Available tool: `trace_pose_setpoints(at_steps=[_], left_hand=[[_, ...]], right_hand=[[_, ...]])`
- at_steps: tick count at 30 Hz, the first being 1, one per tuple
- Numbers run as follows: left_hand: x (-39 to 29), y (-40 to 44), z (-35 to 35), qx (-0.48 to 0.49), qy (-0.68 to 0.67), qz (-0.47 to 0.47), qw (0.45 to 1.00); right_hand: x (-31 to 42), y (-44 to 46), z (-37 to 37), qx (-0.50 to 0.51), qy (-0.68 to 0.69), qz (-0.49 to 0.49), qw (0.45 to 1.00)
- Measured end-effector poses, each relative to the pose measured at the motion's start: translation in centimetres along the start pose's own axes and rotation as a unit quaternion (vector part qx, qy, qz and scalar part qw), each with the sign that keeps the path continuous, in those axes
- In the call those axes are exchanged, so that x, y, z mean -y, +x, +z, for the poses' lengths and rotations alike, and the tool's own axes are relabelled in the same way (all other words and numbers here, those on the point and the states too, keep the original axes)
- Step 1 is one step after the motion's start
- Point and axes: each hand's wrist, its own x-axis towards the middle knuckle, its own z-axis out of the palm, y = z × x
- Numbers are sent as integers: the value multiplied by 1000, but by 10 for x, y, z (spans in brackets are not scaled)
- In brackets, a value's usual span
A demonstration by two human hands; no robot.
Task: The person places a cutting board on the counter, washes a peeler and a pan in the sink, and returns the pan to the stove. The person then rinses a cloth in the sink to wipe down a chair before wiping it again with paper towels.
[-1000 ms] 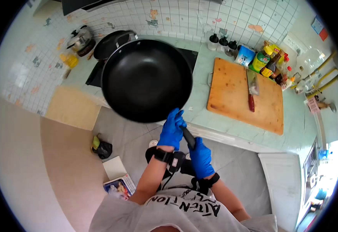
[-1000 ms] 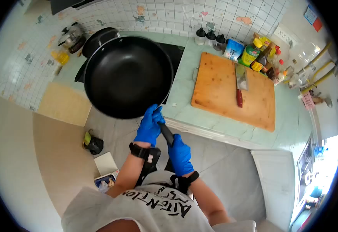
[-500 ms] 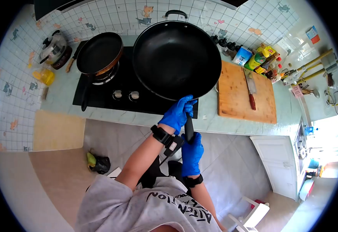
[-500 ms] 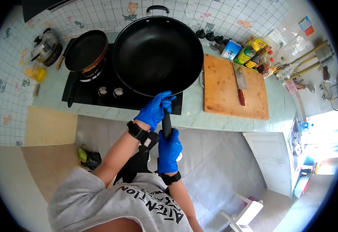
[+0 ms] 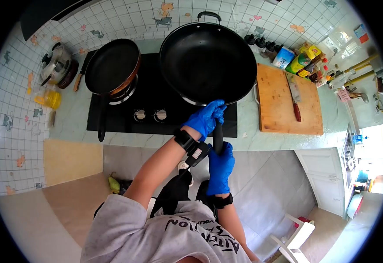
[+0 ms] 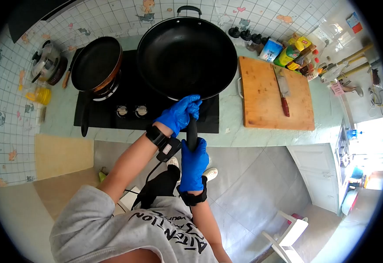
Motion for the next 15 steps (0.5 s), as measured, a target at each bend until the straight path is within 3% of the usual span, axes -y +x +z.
trace_pose_setpoints(at_steps=[3, 8, 13, 15], left_hand=[[-8, 3, -1, -3, 6, -1, 1000], [-14, 7, -10, 35, 14, -21, 999], [-21, 1, -9, 10, 32, -12, 999], [-27, -2, -7, 35, 30, -45, 998]], right_hand=[[-2, 2, 10, 22, 48, 58, 997], [5, -1, 20, 2, 70, 58, 996], [7, -3, 27, 23, 110, 56, 992], [17, 1, 22, 73, 191, 121, 971]])
